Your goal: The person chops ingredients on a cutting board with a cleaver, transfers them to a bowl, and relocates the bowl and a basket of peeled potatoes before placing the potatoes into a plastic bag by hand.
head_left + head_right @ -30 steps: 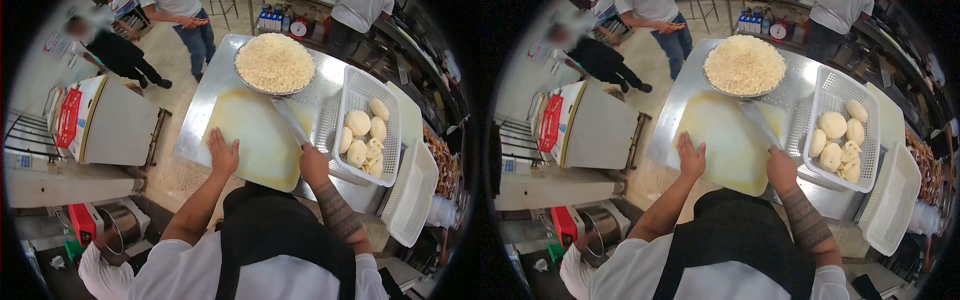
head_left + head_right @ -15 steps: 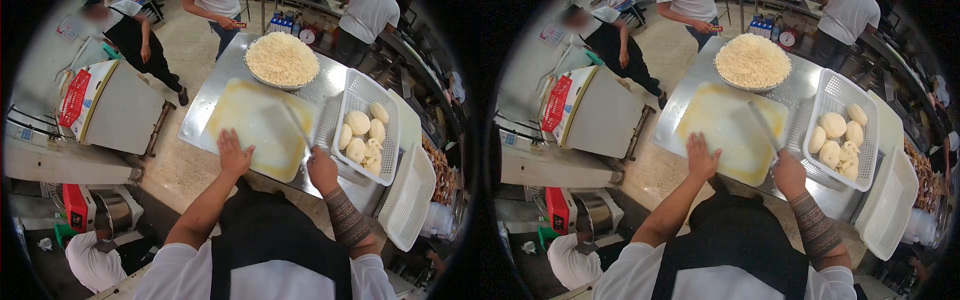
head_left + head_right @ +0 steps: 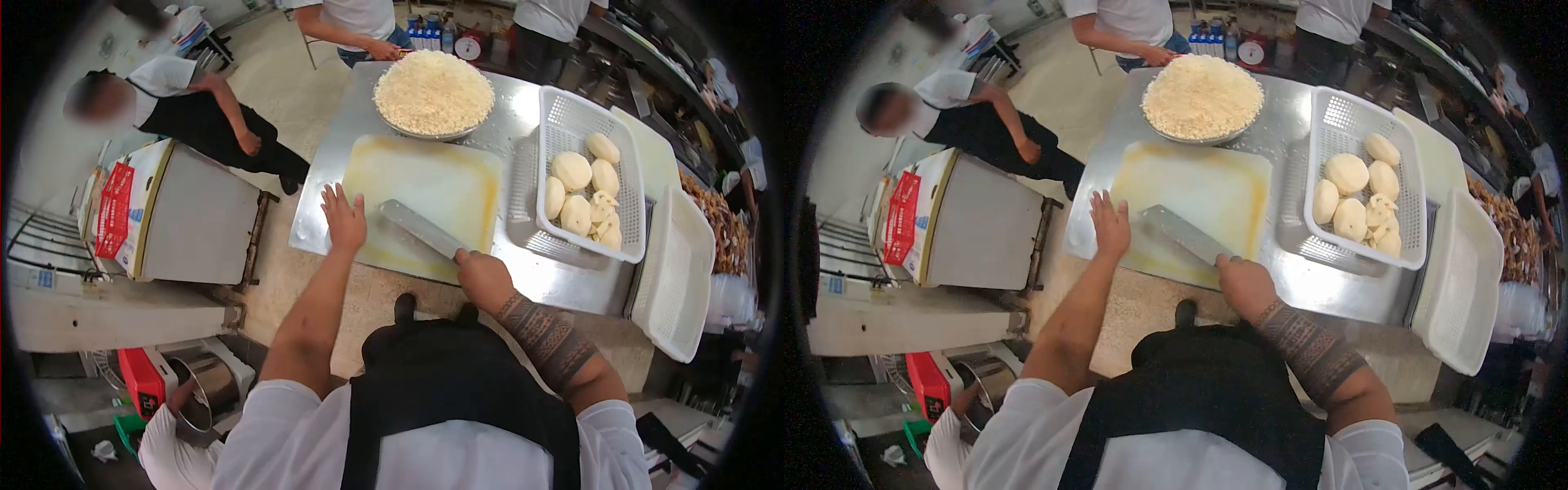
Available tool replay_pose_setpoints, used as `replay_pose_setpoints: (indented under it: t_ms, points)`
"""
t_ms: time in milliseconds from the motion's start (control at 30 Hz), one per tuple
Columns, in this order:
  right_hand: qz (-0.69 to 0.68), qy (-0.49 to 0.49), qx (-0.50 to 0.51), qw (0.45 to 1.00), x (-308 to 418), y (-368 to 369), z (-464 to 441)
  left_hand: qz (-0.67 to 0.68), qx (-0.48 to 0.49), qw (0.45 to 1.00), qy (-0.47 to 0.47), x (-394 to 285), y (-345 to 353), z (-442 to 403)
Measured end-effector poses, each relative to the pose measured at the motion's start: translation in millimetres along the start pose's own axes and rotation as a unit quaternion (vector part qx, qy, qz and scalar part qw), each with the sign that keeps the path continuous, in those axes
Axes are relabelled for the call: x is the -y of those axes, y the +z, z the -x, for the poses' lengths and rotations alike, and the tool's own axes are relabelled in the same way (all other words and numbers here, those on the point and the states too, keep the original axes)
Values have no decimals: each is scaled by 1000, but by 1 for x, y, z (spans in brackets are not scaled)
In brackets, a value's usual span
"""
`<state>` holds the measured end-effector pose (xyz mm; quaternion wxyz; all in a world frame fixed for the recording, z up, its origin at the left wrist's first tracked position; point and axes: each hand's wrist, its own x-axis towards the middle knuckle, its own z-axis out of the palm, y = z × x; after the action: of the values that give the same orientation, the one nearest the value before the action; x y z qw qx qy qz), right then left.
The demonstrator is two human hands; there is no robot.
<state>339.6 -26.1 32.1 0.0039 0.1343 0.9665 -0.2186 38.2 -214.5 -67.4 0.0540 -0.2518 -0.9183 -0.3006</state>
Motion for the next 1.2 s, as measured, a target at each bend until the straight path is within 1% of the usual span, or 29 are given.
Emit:
replay_pose_setpoints:
  t_ms: [33, 67, 133, 200, 233, 300, 333, 400, 433, 500, 567, 600, 667, 733, 767, 833, 867, 1000, 1033, 1133, 1200]
  points:
    - [-45, 11, -37, 998, -1, -5, 7, -16, 23, 1000, 4, 7, 8, -11]
    - [-71, 56, -31, 995, -7, -7, 10, -33, 63, 997, 25, 2, 13, -15]
    - [-210, 97, -103, 967, -30, -11, 27, -65, 133, 986, 72, -16, 12, -26]
    - [-358, 223, -77, 903, -52, -20, 49, -46, 190, 961, 196, -32, 21, -14]
    - [-402, 257, -78, 876, -56, -26, 61, -37, 215, 942, 257, -44, 23, -7]
    - [-485, 322, -78, 810, -57, -32, 90, -7, 310, 884, 349, -72, 21, 18]
    - [-490, 328, -76, 804, -59, -27, 100, -9, 344, 855, 387, -82, 19, 27]
    - [-501, 338, -73, 793, -62, -14, 112, 69, 351, 852, 382, -88, 14, 36]
    - [-537, 335, -81, 770, -60, -5, 114, 87, 308, 875, 363, -87, 9, 36]
    - [-552, 343, -84, 755, -56, 8, 111, 121, 223, 912, 321, -75, -7, 34]
    - [-564, 347, -100, 742, -52, 16, 104, 67, 93, 958, 264, -50, -18, 37]
    - [-570, 347, -113, 736, -50, 20, 101, 52, 47, 970, 233, -31, -20, 40]
    - [-572, 344, -135, 732, -50, 28, 98, -45, 55, 993, 98, -10, -32, 49]
    - [-566, 335, -151, 738, -52, 31, 97, -63, 77, 992, 78, 2, -29, 56]
    - [-569, 339, -143, 736, -53, 31, 97, -72, 88, 991, 68, 8, -27, 59]
    - [-571, 346, -128, 733, -50, 21, 95, -67, 95, 991, 68, 0, -21, 61]
    - [-569, 340, -108, 741, -51, 19, 94, -64, 97, 991, 68, -8, -16, 62]
    - [-550, 325, -49, 768, -40, 17, 76, -36, 151, 972, 177, -41, -4, 71]
    - [-545, 324, -38, 772, -30, 18, 66, -28, 166, 968, 185, -53, -3, 72]
    - [-528, 308, -13, 792, -4, 40, 33, -1, 193, 960, 202, -68, -3, 72]
    - [-550, 282, 14, 786, 14, 68, 7, 23, 192, 960, 201, -64, -6, 71]
